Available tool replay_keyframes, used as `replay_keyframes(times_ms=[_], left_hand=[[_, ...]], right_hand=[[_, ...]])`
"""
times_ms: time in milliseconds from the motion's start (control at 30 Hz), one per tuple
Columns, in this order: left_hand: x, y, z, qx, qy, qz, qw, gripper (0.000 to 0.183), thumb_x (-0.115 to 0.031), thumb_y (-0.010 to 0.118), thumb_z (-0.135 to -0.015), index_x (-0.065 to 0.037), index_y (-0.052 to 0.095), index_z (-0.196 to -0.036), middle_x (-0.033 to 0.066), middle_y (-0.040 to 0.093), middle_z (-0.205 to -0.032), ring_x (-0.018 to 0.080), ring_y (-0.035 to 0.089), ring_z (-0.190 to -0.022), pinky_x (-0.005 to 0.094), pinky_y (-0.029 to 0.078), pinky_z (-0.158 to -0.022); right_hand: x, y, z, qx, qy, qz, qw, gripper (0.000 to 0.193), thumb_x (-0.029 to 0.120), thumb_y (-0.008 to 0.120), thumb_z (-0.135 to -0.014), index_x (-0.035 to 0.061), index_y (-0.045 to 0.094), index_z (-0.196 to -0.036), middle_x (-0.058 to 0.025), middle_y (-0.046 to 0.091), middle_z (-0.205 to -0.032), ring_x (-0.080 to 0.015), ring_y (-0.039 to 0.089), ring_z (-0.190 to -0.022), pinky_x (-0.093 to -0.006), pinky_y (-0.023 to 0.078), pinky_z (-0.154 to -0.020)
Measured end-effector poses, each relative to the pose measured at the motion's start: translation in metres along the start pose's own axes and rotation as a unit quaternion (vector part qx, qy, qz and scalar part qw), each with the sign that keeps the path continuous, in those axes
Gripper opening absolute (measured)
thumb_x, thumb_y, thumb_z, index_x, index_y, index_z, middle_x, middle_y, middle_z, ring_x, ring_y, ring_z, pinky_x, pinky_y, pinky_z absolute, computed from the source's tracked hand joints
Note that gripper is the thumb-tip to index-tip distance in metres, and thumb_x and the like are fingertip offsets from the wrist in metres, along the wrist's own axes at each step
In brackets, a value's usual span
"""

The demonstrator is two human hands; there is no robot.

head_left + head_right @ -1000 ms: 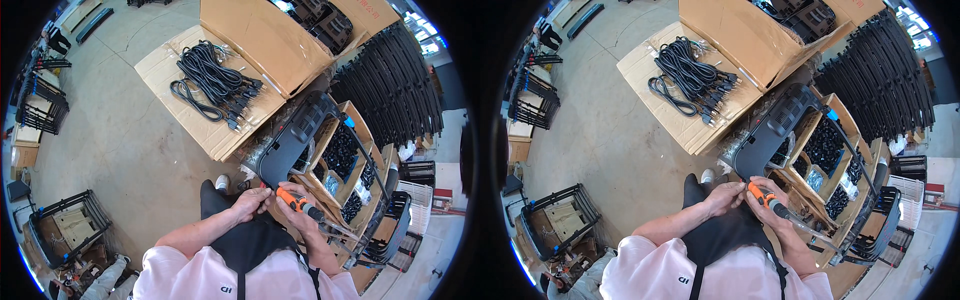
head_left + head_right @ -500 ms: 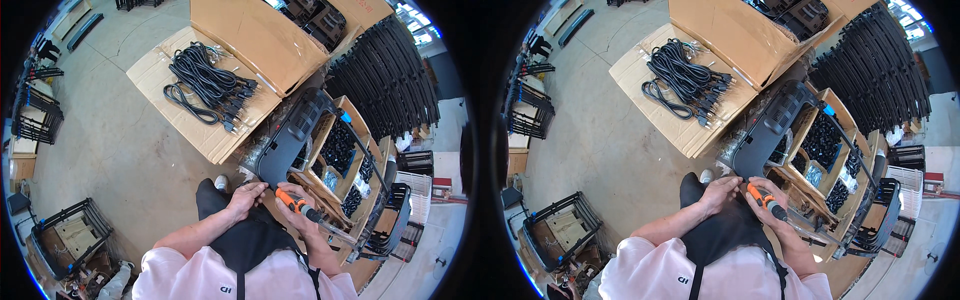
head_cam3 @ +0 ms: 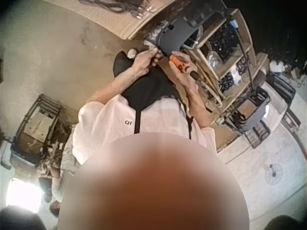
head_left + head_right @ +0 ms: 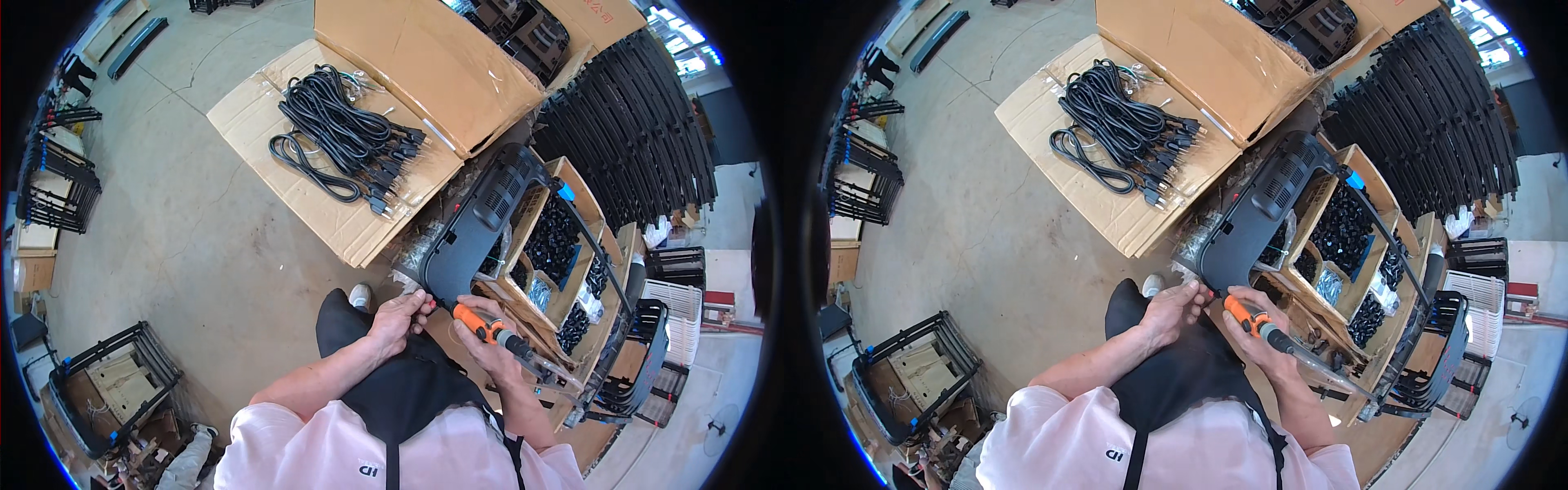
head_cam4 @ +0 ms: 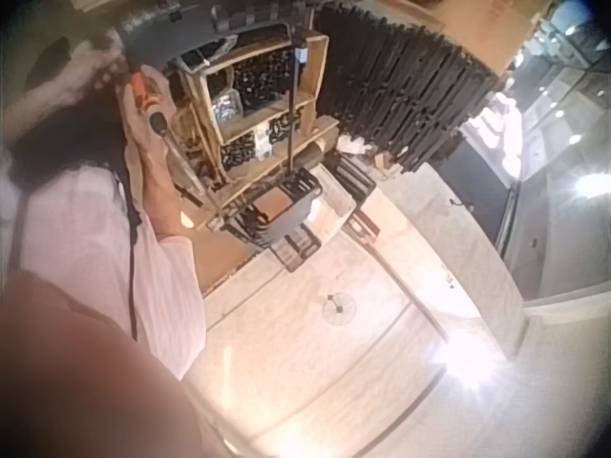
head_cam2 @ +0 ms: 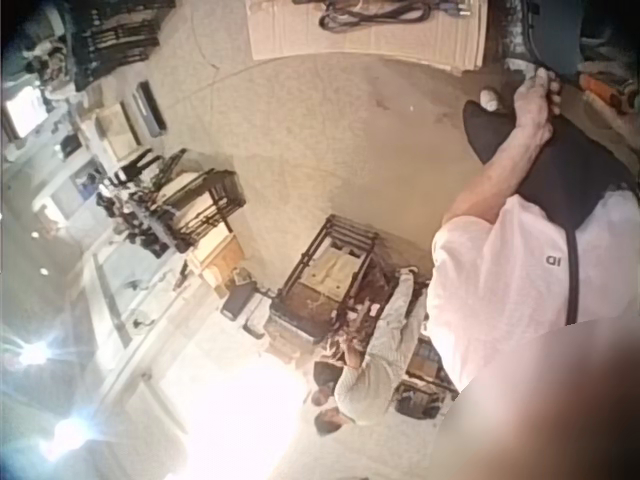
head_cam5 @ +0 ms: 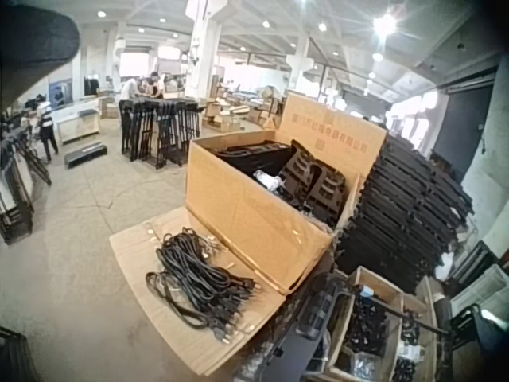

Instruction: Assemble plastic housing components using a pneumatic screwdriver and fasteners.

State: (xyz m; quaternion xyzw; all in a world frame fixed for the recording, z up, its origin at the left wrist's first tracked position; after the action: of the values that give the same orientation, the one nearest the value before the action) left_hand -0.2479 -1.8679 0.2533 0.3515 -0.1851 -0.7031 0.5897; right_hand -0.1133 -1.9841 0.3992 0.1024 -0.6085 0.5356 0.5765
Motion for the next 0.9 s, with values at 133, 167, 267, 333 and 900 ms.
replay_keyframes(times_ms=[133, 167, 267, 333, 900], left_hand=[[-0.005, 0.01, -0.003, -0.017, -0.002, 0.022, 1.0, 0.028, -0.034, 0.062, -0.108, -0.008, 0.072, -0.11, -0.0031, 0.07, -0.087, 0.0076, 0.059, -0.067, 0.0248, 0.048, -0.058], [-0.008, 0.013, -0.005, -0.017, -0.011, 0.03, 0.999, 0.028, -0.035, 0.062, -0.108, -0.009, 0.071, -0.111, -0.0033, 0.069, -0.086, 0.0081, 0.059, -0.066, 0.0247, 0.048, -0.058], [-0.016, 0.025, -0.012, 0.003, -0.033, 0.048, 0.998, 0.027, -0.036, 0.061, -0.108, -0.01, 0.07, -0.109, -0.0035, 0.066, -0.085, 0.0095, 0.057, -0.07, 0.0258, 0.047, -0.062], [-0.021, 0.037, -0.02, 0.03, -0.04, 0.055, 0.997, 0.027, -0.037, 0.06, -0.109, -0.011, 0.068, -0.108, -0.0036, 0.063, -0.085, 0.0103, 0.055, -0.073, 0.0269, 0.046, -0.066], [-0.036, 0.059, -0.04, 0.043, -0.072, 0.103, 0.991, 0.03, -0.027, 0.043, -0.115, -0.004, 0.061, -0.121, 0.0047, 0.067, -0.094, 0.0169, 0.063, -0.077, 0.0296, 0.052, -0.066]], right_hand=[[0.01, -0.006, 0.004, -0.014, -0.041, 0.014, 0.999, 0.04, 0.01, 0.08, -0.088, 0.0061, 0.066, -0.125, -0.0108, 0.071, -0.124, -0.0216, 0.071, -0.11, -0.0355, 0.056, -0.098], [0.011, -0.009, 0.003, -0.031, -0.039, -0.025, 0.998, 0.042, 0.009, 0.08, -0.088, 0.0049, 0.064, -0.127, -0.0109, 0.07, -0.127, -0.0215, 0.07, -0.113, -0.0358, 0.055, -0.101], [0.014, -0.021, -0.001, -0.06, -0.034, -0.138, 0.988, 0.047, 0.005, 0.079, -0.088, 0.0026, 0.06, -0.131, -0.0119, 0.068, -0.13, -0.023, 0.066, -0.12, -0.0379, 0.052, -0.106], [0.015, -0.024, -0.01, -0.058, -0.082, -0.111, 0.989, 0.049, 0.003, 0.077, -0.088, 0.0024, 0.058, -0.133, -0.0146, 0.067, -0.131, -0.0246, 0.065, -0.122, -0.0394, 0.051, -0.107], [0.011, -0.016, -0.062, -0.088, -0.052, -0.157, 0.982, 0.048, 0.002, 0.076, -0.091, 0.0019, 0.057, -0.135, -0.0149, 0.069, -0.131, -0.0222, 0.067, -0.119, -0.0371, 0.053, -0.106]])
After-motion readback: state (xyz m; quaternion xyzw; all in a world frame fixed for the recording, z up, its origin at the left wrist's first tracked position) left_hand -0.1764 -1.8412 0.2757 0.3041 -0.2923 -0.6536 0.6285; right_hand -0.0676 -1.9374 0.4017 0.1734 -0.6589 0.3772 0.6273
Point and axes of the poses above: each hand's wrist, its own z-axis away from the middle knuckle, its own y-axis out of the palm, x = y × z, the point moved 1 cm from there along -z, towards the middle knuckle
